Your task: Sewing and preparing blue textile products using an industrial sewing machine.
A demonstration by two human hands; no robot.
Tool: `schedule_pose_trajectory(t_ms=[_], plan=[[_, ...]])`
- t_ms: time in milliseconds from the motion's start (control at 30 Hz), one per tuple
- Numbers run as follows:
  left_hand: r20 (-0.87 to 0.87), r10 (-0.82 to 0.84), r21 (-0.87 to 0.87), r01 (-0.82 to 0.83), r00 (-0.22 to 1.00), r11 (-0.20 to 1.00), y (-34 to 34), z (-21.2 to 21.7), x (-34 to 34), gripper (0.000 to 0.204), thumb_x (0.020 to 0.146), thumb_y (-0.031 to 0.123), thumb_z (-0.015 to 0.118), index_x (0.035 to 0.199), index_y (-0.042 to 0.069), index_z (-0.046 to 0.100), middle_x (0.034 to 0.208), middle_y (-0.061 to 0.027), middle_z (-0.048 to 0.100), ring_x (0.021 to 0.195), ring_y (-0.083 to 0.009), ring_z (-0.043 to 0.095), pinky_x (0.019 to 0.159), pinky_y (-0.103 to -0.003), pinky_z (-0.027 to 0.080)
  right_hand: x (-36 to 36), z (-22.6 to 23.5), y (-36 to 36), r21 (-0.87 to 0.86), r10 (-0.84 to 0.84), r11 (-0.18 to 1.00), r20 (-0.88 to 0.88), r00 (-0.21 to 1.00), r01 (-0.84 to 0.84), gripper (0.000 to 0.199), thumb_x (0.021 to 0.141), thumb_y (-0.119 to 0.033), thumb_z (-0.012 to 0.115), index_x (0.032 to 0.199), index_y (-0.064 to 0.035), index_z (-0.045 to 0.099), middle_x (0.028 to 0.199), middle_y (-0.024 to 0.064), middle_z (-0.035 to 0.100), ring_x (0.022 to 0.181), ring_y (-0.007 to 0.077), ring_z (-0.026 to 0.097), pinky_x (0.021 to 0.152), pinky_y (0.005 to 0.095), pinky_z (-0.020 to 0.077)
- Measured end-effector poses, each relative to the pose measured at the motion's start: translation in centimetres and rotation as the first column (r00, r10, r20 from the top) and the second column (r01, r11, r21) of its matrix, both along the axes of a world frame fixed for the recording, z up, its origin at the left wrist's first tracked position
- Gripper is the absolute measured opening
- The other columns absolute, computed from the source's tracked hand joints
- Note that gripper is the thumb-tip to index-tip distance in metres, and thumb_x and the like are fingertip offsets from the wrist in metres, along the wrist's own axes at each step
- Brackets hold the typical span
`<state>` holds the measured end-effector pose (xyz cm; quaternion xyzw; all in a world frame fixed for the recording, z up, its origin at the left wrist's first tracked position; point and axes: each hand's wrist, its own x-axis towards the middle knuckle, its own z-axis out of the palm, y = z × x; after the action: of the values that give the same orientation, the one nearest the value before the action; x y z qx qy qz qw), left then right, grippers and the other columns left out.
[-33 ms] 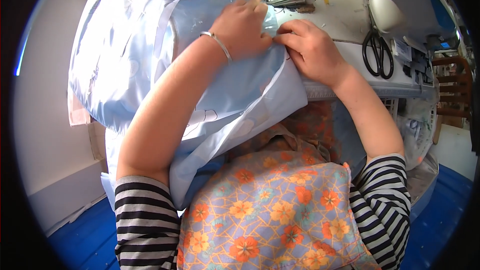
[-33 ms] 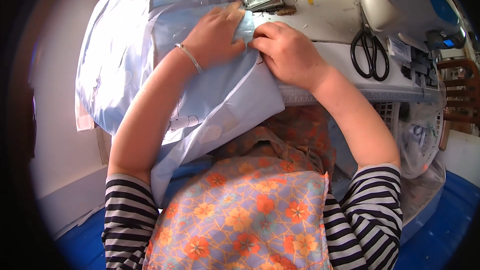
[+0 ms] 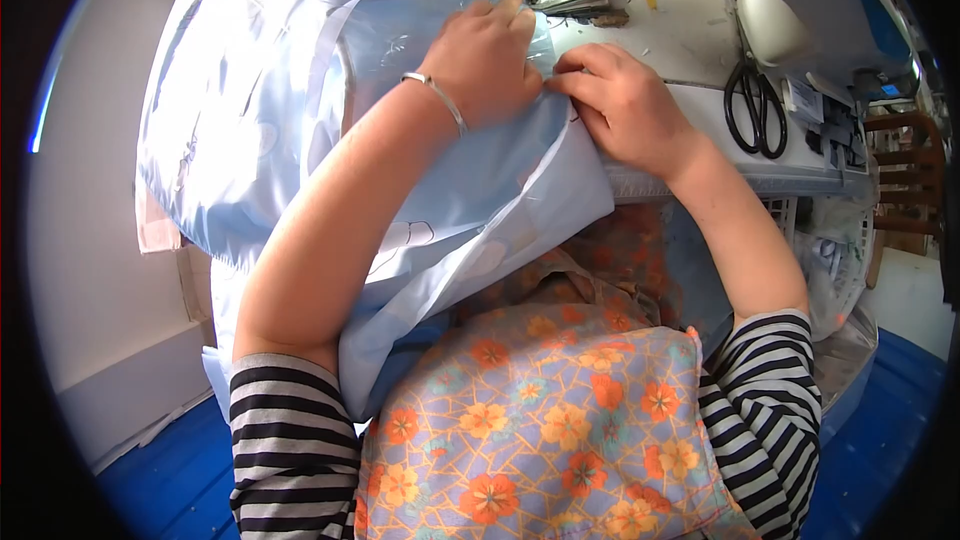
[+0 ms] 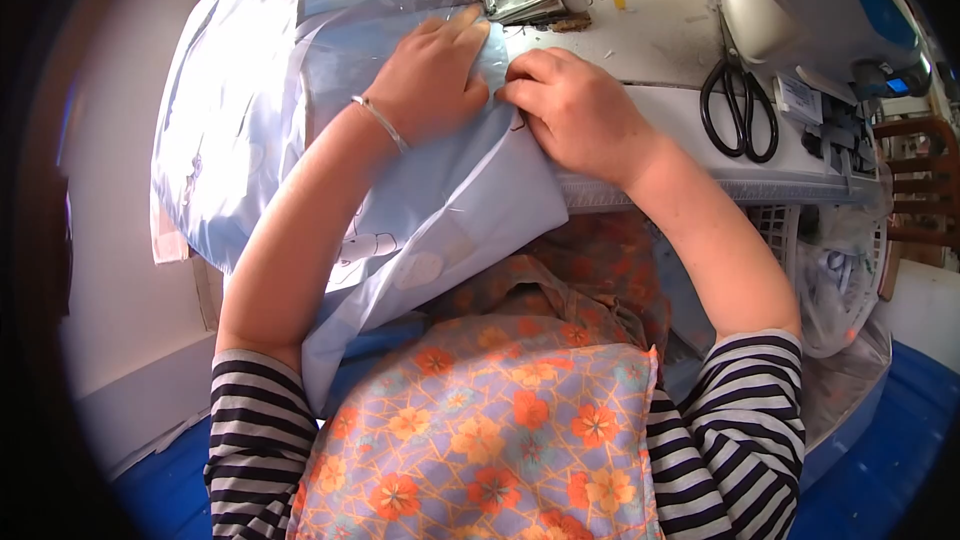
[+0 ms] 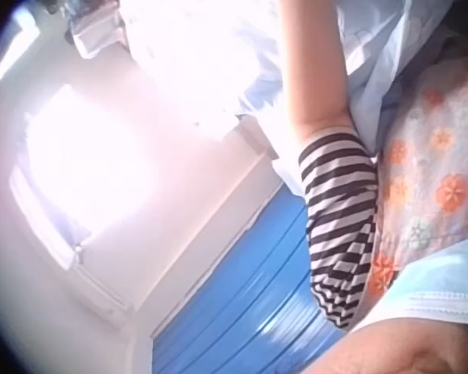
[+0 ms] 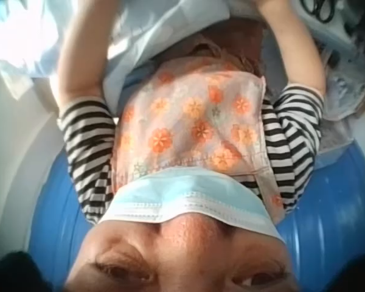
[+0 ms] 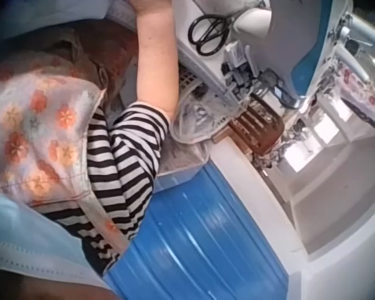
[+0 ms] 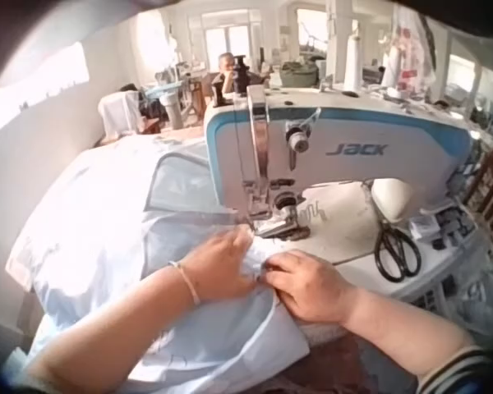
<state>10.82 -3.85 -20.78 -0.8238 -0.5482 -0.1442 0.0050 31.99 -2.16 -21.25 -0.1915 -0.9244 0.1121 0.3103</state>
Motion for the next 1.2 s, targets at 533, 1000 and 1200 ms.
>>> schedule_pose_trajectory(t_ms=[533,1000,1200], plan=[[-0.023,-0.067,-0.044,0.066,0.997,0.997,-0.3,0.5,0.4,0.022,0.086,0.013,0.059,0.105,0.003,0.066,0.112,-0.0127,0.064,0.108,-0.0317,0.060,0.092,-0.041,0.051,-0.2,0.0,2.4,-0.005,0.113,0.994,-0.050,0.992,-0.113,0.014,0.078,0.001,0.060,0.090,-0.0024,0.066,0.090,0.0105,0.068,0.085,0.0311,0.066,0.074,0.0387,0.0552],[-0.134,-0.113,0.293,0.148,0.985,0.944,3.2,2.1,-2.9,0.017,0.077,0.017,0.063,0.086,0.007,0.073,0.089,-0.0092,0.068,0.099,-0.0254,0.064,0.090,-0.041,0.049,-1.5,-0.4,3.4,0.026,0.023,0.999,-0.027,0.999,-0.022,0.023,0.075,0.008,0.058,0.095,-0.0002,0.066,0.102,0.0151,0.069,0.099,0.0346,0.067,0.087,0.0417,0.0547],[-0.495,0.025,-0.287,-0.190,0.869,0.939,8.5,4.7,-3.9,0.022,0.084,0.020,0.068,0.103,0.017,0.079,0.113,-0.0026,0.074,0.107,-0.0209,0.068,0.084,-0.038,0.055,-2.1,0.2,2.8,0.019,-0.021,1.000,0.047,0.999,0.020,0.029,0.074,0.013,0.057,0.098,0.0003,0.067,0.109,0.0153,0.070,0.101,0.0346,0.067,0.090,0.0416,0.0548]])
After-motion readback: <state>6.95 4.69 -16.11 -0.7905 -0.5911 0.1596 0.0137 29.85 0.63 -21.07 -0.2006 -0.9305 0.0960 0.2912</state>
